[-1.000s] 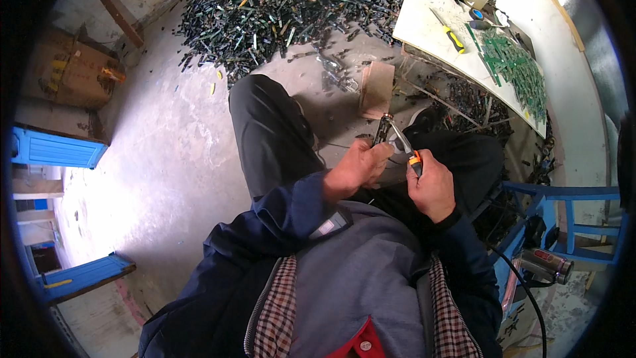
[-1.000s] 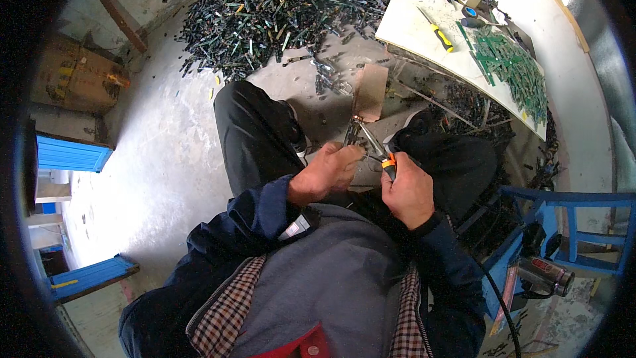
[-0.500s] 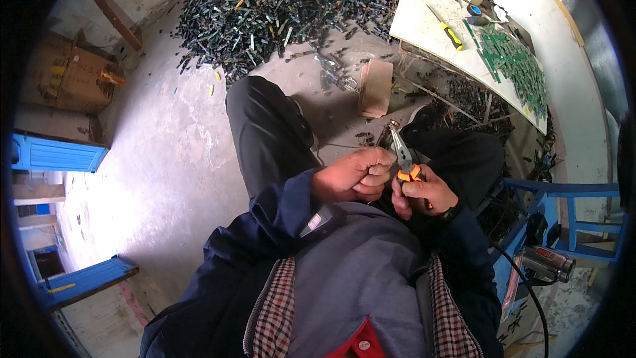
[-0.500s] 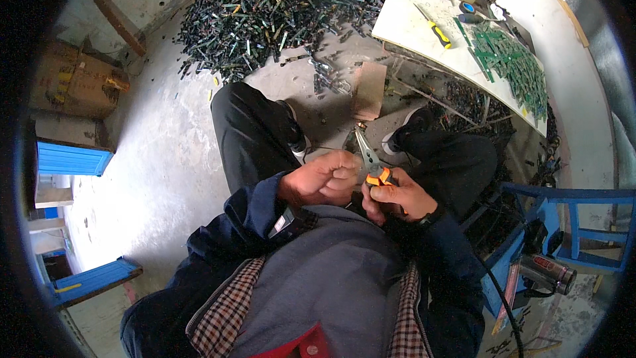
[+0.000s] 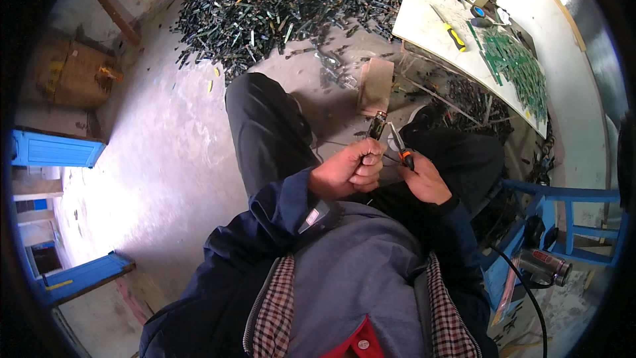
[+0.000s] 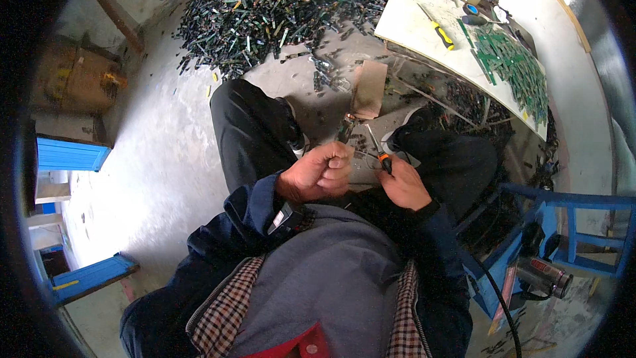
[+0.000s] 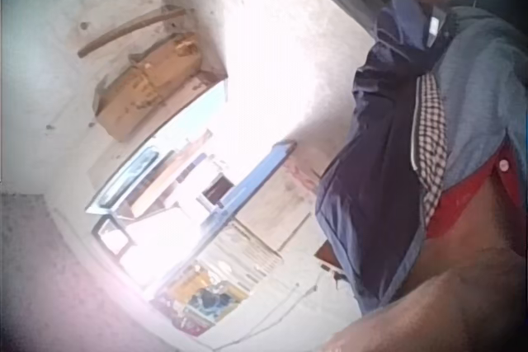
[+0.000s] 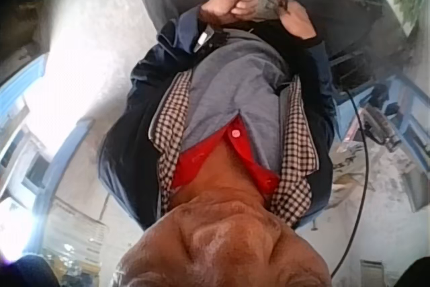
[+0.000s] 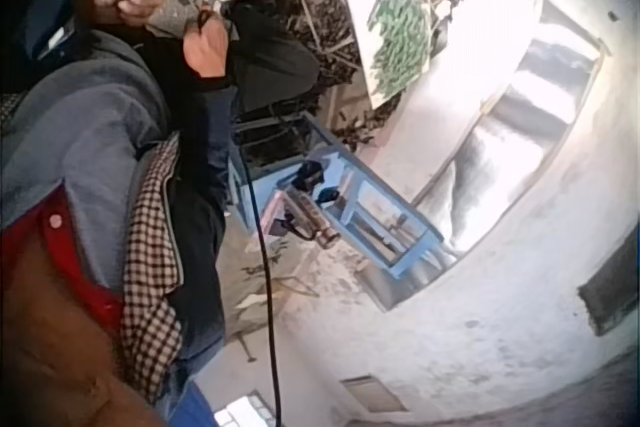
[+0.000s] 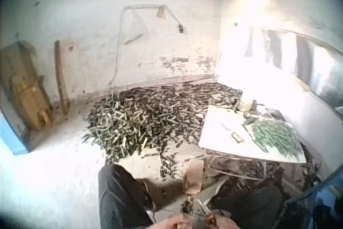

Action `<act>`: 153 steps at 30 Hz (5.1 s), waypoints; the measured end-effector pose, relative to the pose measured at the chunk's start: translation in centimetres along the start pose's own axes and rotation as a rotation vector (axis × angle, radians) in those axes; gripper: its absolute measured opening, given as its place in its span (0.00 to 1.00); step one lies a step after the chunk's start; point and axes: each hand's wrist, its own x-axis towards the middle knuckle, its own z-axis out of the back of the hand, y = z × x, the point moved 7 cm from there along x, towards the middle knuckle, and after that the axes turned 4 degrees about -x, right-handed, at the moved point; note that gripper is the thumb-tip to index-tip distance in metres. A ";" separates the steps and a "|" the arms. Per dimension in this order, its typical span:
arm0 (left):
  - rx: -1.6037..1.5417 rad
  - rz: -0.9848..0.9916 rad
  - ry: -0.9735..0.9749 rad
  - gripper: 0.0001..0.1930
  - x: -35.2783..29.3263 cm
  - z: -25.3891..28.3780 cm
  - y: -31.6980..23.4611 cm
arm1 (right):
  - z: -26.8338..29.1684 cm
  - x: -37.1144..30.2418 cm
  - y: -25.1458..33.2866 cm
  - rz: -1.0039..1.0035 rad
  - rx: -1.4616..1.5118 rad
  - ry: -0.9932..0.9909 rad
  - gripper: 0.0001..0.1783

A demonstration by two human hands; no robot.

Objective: The person sits on the floor and uses pliers to strip and remove components from small electronic devices. The person holds the device in one hand and uses the pliers in the other to pull out parts, dropping the debris onto the floor.

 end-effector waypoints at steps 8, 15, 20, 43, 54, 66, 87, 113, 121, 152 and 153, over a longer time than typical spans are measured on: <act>0.025 0.004 -0.062 0.16 0.1 0.9 0.1 | -0.2 -0.2 0.5 0.080 -0.067 0.185 0.08; 0.050 -0.006 -0.073 0.17 0.0 1.1 0.1 | 0.1 -0.6 0.8 0.062 -0.061 0.210 0.09; 0.132 0.003 -0.147 0.18 0.1 1.5 0.3 | 1.2 -1.1 2.4 0.105 -0.014 0.175 0.10; 0.270 -0.045 -0.284 0.17 -0.3 2.0 0.1 | -1.6 -4.2 5.5 -0.236 1.093 0.591 0.24; 0.325 -0.064 -0.273 0.17 -0.7 2.2 0.3 | -1.9 -3.6 5.2 -0.176 1.123 0.670 0.21; 0.321 -0.044 -0.298 0.16 -0.6 2.7 0.5 | -1.1 -3.5 5.0 -0.203 0.941 0.657 0.18; 0.692 -0.092 -0.374 0.14 -0.7 2.3 -0.4 | 0.3 -3.0 3.1 -0.242 0.659 0.602 0.16; 0.334 -0.001 -0.303 0.18 0.0 2.6 0.7 | -0.2 -4.7 3.3 -0.187 0.920 0.580 0.20; 0.382 0.000 -0.354 0.16 -0.3 2.2 0.6 | -1.3 -4.3 3.4 -0.189 0.956 0.652 0.22; 0.684 -0.180 -0.385 0.15 -0.3 1.6 -0.7 | -4.4 -4.7 5.9 -0.285 1.472 0.582 0.25; 0.754 -0.220 -0.365 0.15 -0.3 1.8 -0.9 | -4.4 -4.7 6.2 -0.297 1.481 0.577 0.24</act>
